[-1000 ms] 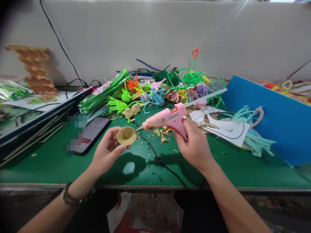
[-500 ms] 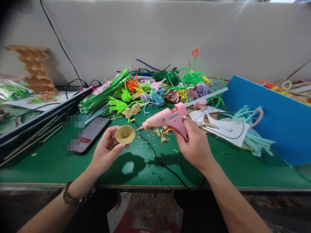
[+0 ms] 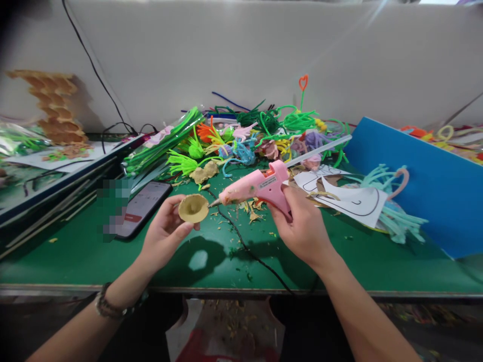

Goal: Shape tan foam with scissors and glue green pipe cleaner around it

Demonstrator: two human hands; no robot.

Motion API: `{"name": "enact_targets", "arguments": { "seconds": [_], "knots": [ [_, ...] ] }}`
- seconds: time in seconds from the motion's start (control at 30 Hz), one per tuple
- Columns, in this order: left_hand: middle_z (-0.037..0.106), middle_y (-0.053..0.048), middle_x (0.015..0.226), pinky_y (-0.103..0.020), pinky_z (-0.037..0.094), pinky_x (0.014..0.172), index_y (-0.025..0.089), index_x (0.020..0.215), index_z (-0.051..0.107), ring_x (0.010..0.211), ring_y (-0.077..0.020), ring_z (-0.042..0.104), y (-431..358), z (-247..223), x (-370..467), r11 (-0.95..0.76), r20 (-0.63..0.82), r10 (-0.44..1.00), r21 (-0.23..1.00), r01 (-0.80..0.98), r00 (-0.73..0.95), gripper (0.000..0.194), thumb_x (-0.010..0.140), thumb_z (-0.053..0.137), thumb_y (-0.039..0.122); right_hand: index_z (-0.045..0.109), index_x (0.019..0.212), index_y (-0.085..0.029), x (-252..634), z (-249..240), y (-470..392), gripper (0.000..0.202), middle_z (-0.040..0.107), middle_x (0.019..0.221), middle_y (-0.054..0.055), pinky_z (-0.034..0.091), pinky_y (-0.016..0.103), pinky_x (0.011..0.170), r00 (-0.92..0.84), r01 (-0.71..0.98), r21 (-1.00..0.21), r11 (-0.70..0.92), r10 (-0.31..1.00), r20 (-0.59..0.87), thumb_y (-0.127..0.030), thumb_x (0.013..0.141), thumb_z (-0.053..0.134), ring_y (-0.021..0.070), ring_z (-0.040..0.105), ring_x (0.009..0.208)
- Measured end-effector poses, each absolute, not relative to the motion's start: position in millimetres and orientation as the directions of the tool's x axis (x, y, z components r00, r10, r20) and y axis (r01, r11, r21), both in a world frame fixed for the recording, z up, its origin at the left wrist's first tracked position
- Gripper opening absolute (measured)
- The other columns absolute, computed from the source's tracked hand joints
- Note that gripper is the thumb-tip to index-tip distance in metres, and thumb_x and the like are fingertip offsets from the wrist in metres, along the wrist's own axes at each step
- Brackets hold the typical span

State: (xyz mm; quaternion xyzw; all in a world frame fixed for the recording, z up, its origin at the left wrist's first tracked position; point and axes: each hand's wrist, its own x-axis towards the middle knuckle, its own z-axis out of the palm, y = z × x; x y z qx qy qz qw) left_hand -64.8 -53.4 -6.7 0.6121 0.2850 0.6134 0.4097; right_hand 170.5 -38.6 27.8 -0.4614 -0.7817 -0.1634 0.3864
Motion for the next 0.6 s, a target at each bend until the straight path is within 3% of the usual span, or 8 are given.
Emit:
{"name": "enact_targets", "arguments": {
  "seconds": [0.6],
  "knots": [
    [0.060,-0.001,0.081,-0.020,0.046,0.057,0.022,0.097,0.045,0.064,-0.0094,0.058,-53.2,-5.7,-65.6,-0.474,0.486,0.872,0.869,-0.142,0.065,0.030,0.074,0.063,0.031,0.040,0.069,-0.022,170.2,28.7,-39.3,0.014,0.030,0.051,-0.005,0.024,0.025,0.039,-0.287,0.851,-0.083,0.519,0.592,0.753,-0.027,0.078,0.050,0.0100,0.028,0.042]
  ]
}}
